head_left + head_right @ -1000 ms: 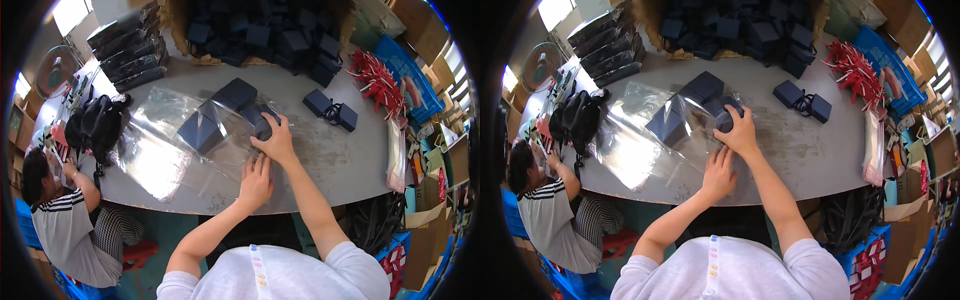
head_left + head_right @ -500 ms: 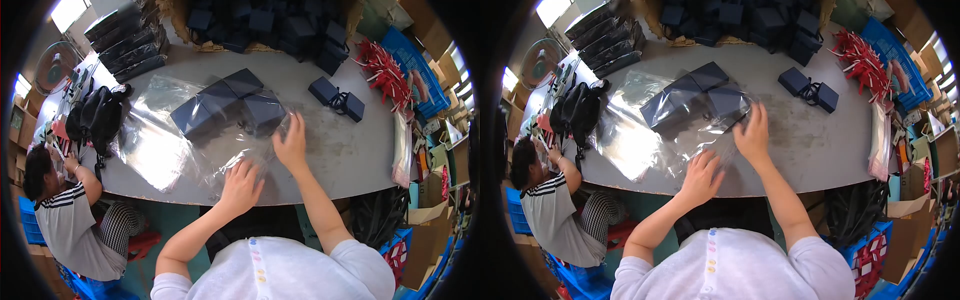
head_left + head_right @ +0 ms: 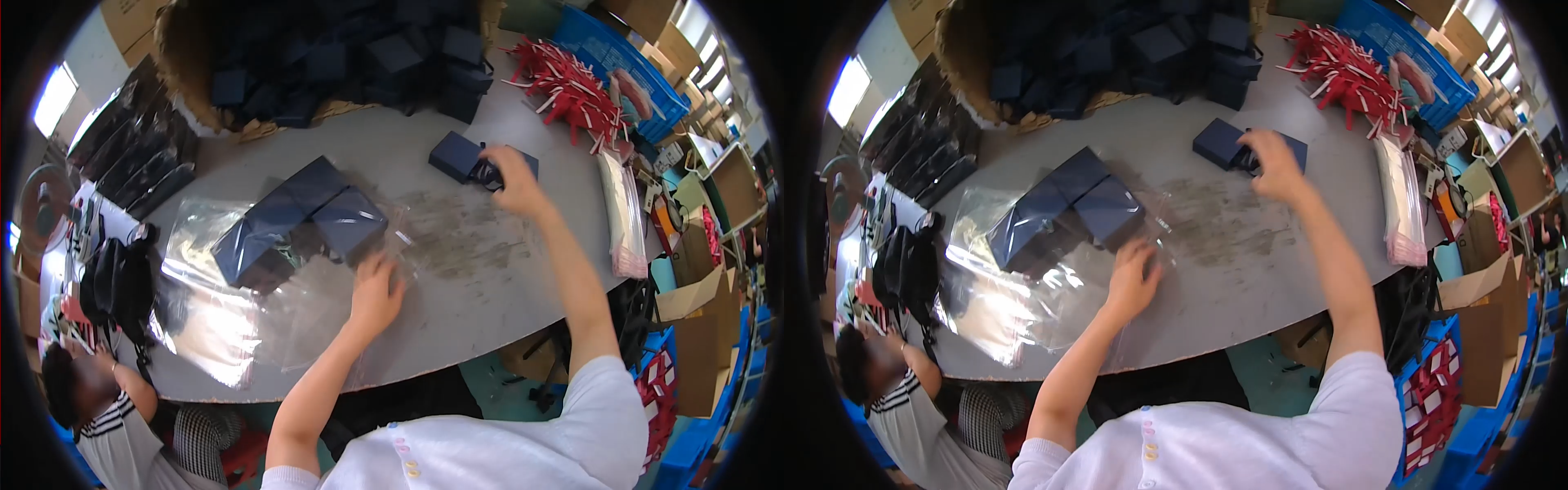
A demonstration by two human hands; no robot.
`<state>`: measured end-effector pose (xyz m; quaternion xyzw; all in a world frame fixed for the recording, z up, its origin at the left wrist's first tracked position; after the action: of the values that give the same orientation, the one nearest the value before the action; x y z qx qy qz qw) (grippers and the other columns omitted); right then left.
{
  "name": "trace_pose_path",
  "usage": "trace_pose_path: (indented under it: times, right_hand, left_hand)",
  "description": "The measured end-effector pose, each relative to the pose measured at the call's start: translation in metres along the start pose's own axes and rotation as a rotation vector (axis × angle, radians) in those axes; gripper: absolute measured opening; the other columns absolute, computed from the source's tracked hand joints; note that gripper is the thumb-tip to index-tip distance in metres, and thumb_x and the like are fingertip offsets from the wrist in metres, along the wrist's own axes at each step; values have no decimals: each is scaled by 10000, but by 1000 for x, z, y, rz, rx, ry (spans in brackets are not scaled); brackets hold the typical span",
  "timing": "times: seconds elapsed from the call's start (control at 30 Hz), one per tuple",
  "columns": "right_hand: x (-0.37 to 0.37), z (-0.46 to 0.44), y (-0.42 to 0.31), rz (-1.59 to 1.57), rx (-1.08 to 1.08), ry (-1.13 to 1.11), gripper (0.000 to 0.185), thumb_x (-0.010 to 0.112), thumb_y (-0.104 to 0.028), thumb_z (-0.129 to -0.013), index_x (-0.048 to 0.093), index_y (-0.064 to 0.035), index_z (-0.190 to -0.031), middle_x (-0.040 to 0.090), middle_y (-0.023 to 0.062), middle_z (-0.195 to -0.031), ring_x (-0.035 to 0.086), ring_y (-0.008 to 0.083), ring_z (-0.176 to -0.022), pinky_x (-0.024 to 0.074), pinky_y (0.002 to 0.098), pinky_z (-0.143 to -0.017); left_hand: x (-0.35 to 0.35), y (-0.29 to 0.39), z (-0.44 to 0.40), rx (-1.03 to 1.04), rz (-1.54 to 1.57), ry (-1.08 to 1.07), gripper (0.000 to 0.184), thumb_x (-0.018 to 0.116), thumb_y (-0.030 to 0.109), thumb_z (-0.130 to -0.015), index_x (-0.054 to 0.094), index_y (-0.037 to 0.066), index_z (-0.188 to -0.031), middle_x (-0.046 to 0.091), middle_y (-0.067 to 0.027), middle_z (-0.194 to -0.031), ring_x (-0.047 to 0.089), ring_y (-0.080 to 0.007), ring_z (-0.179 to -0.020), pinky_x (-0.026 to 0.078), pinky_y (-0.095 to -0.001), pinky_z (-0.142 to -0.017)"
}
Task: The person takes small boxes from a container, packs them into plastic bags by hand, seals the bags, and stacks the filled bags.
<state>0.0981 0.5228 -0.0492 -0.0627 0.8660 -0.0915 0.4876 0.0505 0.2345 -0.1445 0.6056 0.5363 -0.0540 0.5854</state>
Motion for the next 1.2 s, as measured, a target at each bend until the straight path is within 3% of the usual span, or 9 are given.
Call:
trace_pose_path:
  times: [0.13, 0.2, 0.27, 0.3, 0.43, 0.57, 0.73, 1.03, 1.2]
  right_hand:
    - [11, 14, 127, 180, 290, -418, 901, 767, -124, -559, 391, -123, -1379, 536, 210, -1250, 501, 392, -1189, 454, 417, -965]
    - [21, 26, 143, 82, 386, -602, 945, 808, -190, -568, 364, -143, -1401, 530, 221, -1257, 503, 383, -1195, 460, 421, -957]
    - [-20, 45, 173, -407, 777, 15, 819, 770, -299, -704, 369, -145, -1402, 565, 168, -1158, 552, 320, -1098, 474, 444, -925]
    - [-26, 66, 181, -727, 1116, 48, 747, 716, -404, -790, 372, -164, -1408, 572, 124, -1161, 570, 254, -1034, 491, 435, -894]
    - [-55, 125, 168, -1158, 1296, 184, 749, 691, -410, -813, 363, -178, -1445, 567, 107, -1192, 574, 245, -1006, 494, 439, -885]
    - [-95, 148, 138, -1075, 1047, 193, 785, 700, -371, -799, 365, -136, -1469, 547, 68, -1272, 549, 230, -1107, 477, 421, -908]
    - [-98, 105, 61, -804, 501, -4, 793, 719, -294, -729, 426, -93, -1438, 535, 75, -1306, 506, 230, -1210, 425, 368, -1003]
    - [-12, 115, -93, -503, -164, -458, 792, 800, -204, -578, 570, -215, -1336, 391, 202, -1406, 372, 403, -1313, 369, 477, -1068]
    - [-8, 125, -106, -478, -110, -471, 846, 787, -173, -579, 517, -254, -1377, 383, 213, -1408, 383, 415, -1308, 383, 491, -1063]
  left_hand:
    - [-12, 99, -44, 128, 321, -291, 408, 697, 119, -768, 581, 3, -1141, 524, -215, -1278, 489, -390, -1205, 388, -449, -1042]
    - [6, 92, -107, 194, 196, -79, 569, 726, 145, -747, 513, -3, -1253, 454, -251, -1344, 415, -423, -1278, 361, -489, -1062]
    - [44, 64, -174, 137, -138, 102, 811, 770, 196, -701, 377, -4, -1381, 382, -269, -1392, 338, -463, -1316, 341, -530, -1064]
    - [65, 49, -201, 70, -252, 102, 898, 787, 215, -675, 323, -5, -1411, 362, -277, -1397, 320, -479, -1317, 334, -531, -1067]
    - [106, 17, -253, -275, -290, -254, 1054, 811, 255, -631, 223, 35, -1478, 347, -270, -1404, 308, -463, -1331, 305, -524, -1089]
    - [102, 67, -185, 93, -139, -583, 1066, 808, 201, -611, 235, 123, -1507, 353, -216, -1426, 304, -420, -1356, 286, -519, -1108]
    - [87, 121, -64, 1051, -308, -847, 920, 721, 56, -655, 353, 231, -1479, 326, -77, -1512, 261, -389, -1411, 301, -506, -1120]
    - [-70, 99, 10, 413, -461, -254, 600, 619, 38, -748, 525, 115, -1336, 461, -110, -1401, 371, -337, -1358, 295, -534, -1118]
    - [-126, 51, 59, 119, -940, 54, 500, 599, 11, -739, 604, 82, -1234, 540, -116, -1304, 446, -342, -1290, 290, -555, -1108]
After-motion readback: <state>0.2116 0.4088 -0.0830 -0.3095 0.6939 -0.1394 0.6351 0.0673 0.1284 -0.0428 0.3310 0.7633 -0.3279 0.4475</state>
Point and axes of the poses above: each hand's wrist, its own z-axis away from the middle knuckle, its own x-axis out of the palm, y = z × x, the point moved 8 cm from there along -z, towards the middle knuckle
